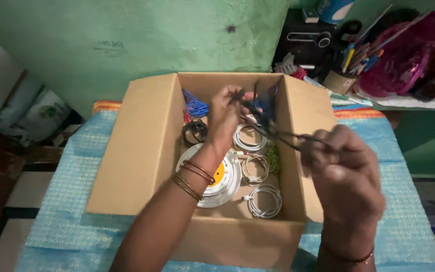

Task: The person untangles and coils white and black cables, then places them into a cardboard box along with a power strip and other cords. The person closes the box flaps at the end.

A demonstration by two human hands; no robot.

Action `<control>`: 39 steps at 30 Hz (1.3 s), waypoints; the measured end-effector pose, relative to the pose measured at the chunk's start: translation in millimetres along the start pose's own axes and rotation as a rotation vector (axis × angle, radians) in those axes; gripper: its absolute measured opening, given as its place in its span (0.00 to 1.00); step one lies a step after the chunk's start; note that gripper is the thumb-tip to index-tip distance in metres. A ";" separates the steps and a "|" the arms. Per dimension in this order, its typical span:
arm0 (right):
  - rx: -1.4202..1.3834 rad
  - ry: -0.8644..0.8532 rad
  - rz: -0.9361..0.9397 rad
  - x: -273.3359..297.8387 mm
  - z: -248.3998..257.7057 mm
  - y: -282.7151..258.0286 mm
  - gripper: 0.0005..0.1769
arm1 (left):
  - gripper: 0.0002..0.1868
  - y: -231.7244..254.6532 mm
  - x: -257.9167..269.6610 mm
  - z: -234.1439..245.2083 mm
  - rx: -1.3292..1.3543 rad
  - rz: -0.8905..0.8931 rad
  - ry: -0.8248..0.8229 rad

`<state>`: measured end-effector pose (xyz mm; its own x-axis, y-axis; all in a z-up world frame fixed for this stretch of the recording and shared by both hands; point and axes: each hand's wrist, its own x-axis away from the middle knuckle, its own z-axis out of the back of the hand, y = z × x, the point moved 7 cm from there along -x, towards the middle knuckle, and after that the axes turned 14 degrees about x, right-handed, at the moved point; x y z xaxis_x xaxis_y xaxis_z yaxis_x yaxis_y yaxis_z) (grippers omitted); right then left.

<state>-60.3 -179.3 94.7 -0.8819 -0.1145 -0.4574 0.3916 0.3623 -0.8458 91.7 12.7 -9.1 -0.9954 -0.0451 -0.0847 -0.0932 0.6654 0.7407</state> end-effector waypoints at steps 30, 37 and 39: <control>1.444 0.347 0.482 -14.3 12.0 -63.4 0.23 | 0.07 24.3 34.7 -48.6 0.220 0.175 -0.585; 1.203 0.455 0.314 -15.5 27.9 -45.2 0.03 | 0.10 22.9 42.6 -57.9 0.062 0.181 -0.607; 1.105 0.490 0.414 -13.5 28.8 -52.9 0.04 | 0.12 25.9 42.6 -57.3 0.060 0.174 -0.585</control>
<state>-61.6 -223.5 137.7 -0.5537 0.2590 -0.7914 0.4605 -0.6966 -0.5501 45.5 -14.7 44.7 -0.8165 0.4735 -0.3303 0.0883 0.6677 0.7392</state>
